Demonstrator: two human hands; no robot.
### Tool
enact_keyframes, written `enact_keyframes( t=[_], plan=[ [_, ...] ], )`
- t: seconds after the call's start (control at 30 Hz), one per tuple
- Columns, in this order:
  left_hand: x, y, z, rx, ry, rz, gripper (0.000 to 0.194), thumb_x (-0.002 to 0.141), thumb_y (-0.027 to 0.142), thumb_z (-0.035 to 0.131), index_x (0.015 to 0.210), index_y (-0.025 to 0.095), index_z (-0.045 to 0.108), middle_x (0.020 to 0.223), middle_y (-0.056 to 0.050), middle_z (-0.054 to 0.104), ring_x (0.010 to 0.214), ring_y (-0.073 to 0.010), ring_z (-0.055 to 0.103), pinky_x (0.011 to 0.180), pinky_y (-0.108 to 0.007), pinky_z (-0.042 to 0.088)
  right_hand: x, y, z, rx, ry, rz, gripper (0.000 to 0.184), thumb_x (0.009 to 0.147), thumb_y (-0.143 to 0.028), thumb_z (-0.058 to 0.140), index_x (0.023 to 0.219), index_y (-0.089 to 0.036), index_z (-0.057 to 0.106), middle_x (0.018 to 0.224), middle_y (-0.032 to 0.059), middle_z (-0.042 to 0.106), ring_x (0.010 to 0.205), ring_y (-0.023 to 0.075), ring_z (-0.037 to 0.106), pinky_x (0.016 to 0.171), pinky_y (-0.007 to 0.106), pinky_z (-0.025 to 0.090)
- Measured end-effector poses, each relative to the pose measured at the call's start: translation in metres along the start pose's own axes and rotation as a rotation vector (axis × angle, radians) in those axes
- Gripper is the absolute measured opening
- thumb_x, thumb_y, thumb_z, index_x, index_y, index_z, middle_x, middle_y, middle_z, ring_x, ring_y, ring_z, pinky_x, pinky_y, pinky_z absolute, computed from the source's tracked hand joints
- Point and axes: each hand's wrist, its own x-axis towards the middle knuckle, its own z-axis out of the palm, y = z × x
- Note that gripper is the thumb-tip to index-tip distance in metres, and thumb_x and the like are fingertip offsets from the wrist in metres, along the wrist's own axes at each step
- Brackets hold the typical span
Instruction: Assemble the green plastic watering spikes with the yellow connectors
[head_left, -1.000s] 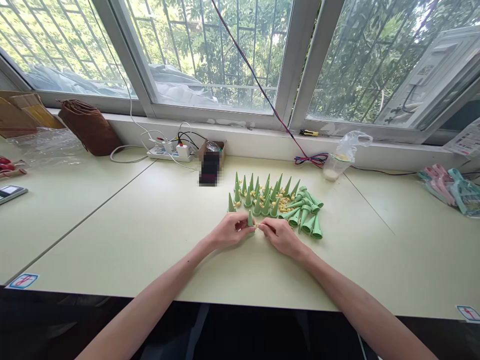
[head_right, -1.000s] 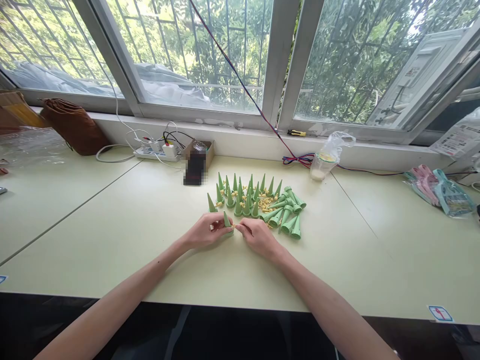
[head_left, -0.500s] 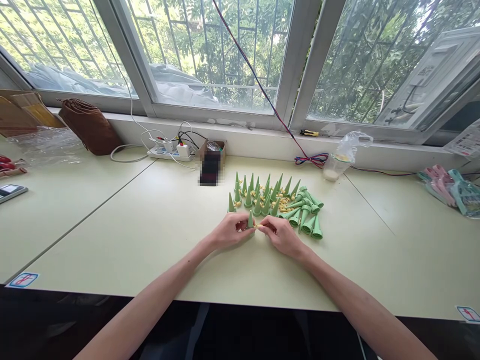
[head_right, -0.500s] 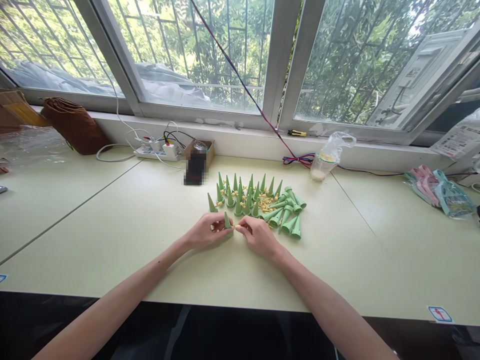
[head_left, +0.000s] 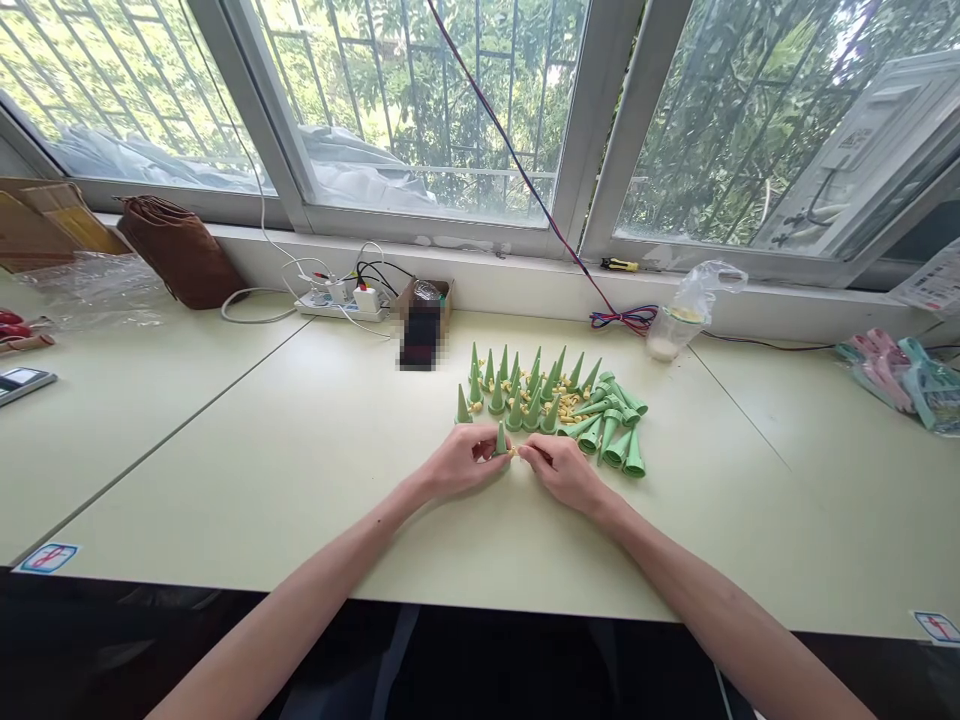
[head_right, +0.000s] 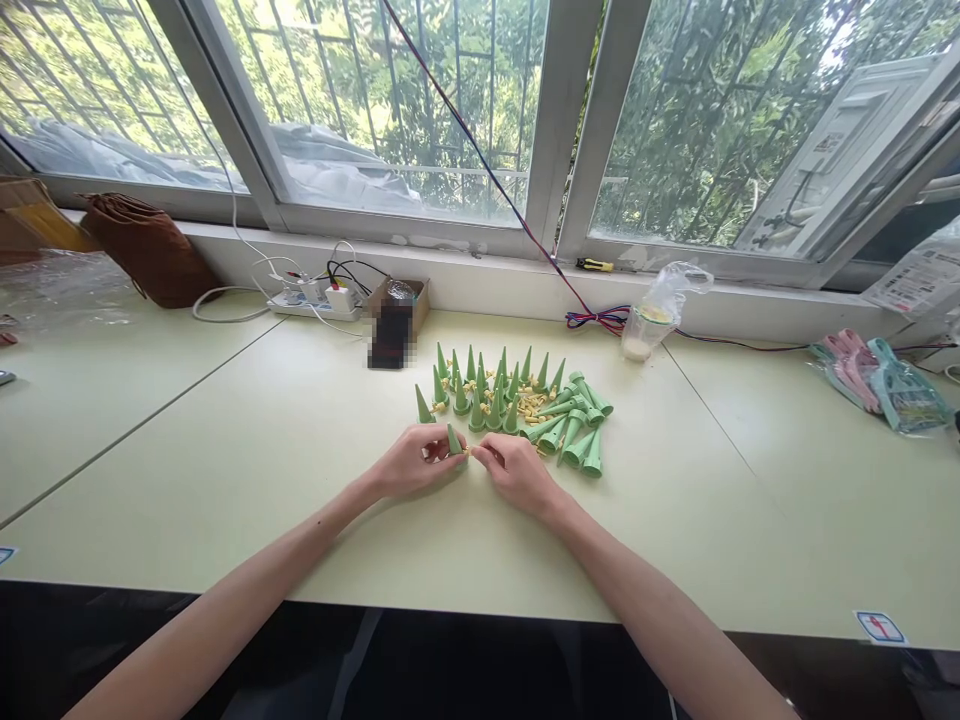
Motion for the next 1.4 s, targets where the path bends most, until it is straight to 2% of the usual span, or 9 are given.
enact_keyframes(
  t=[0.13, 0.27, 0.7, 1.2, 1.4],
  plan=[
    [0.0005, -0.0001, 0.0010, 0.017, 0.027, -0.009, 0.018, 0.085, 0.031, 0.061, 0.079, 0.015, 0.066, 0.058, 0.004, 0.046, 0.054, -0.0091, 0.038, 0.052, -0.022, 0.034, -0.0001, -0.0037, -0.0012, 0.011, 0.018, -0.014, 0.014, 0.094, -0.029, 0.056, 0.089, -0.018, 0.061, 0.074, -0.0007, 0.061, 0.057, 0.0108, 0.045, 0.056, 0.023, 0.035],
    [0.0004, -0.0004, 0.0016, 0.016, 0.029, 0.000, 0.017, 0.084, 0.030, 0.060, 0.076, 0.015, 0.064, 0.058, 0.004, 0.044, 0.054, -0.0091, 0.036, 0.052, -0.022, 0.033, -0.0004, -0.0027, -0.0008, 0.015, 0.024, -0.027, 0.008, 0.092, -0.024, 0.058, 0.087, -0.018, 0.061, 0.076, 0.0000, 0.062, 0.058, 0.0111, 0.047, 0.057, 0.023, 0.037],
    [-0.0008, -0.0024, 0.0073, 0.052, 0.009, 0.035, 0.012, 0.083, 0.025, 0.060, 0.076, 0.016, 0.064, 0.059, 0.005, 0.039, 0.057, -0.0097, 0.035, 0.054, -0.023, 0.031, -0.0018, 0.0025, -0.0010, 0.029, -0.044, -0.001, 0.017, 0.093, -0.024, 0.057, 0.076, -0.018, 0.057, 0.069, -0.0006, 0.060, 0.059, 0.0122, 0.048, 0.058, 0.024, 0.035],
    [-0.0015, -0.0024, 0.0065, 0.004, 0.005, 0.038, 0.015, 0.086, 0.030, 0.061, 0.082, 0.016, 0.066, 0.060, 0.004, 0.042, 0.057, -0.0094, 0.037, 0.054, -0.022, 0.034, -0.0010, 0.0031, -0.0010, -0.050, -0.055, -0.056, 0.039, 0.098, -0.029, 0.044, 0.061, -0.020, 0.040, 0.057, -0.0036, 0.039, 0.053, 0.0111, 0.034, 0.053, 0.025, 0.027],
    [-0.0001, 0.0021, 0.0028, -0.078, 0.002, 0.017, 0.020, 0.088, 0.035, 0.060, 0.084, 0.016, 0.067, 0.081, -0.002, 0.050, 0.063, -0.0097, 0.044, 0.052, -0.021, 0.040, -0.0002, 0.0014, -0.0010, -0.032, -0.043, -0.036, 0.042, 0.101, -0.038, 0.040, 0.063, -0.019, 0.045, 0.060, -0.0019, 0.046, 0.056, 0.0118, 0.039, 0.055, 0.025, 0.030]
  ],
)
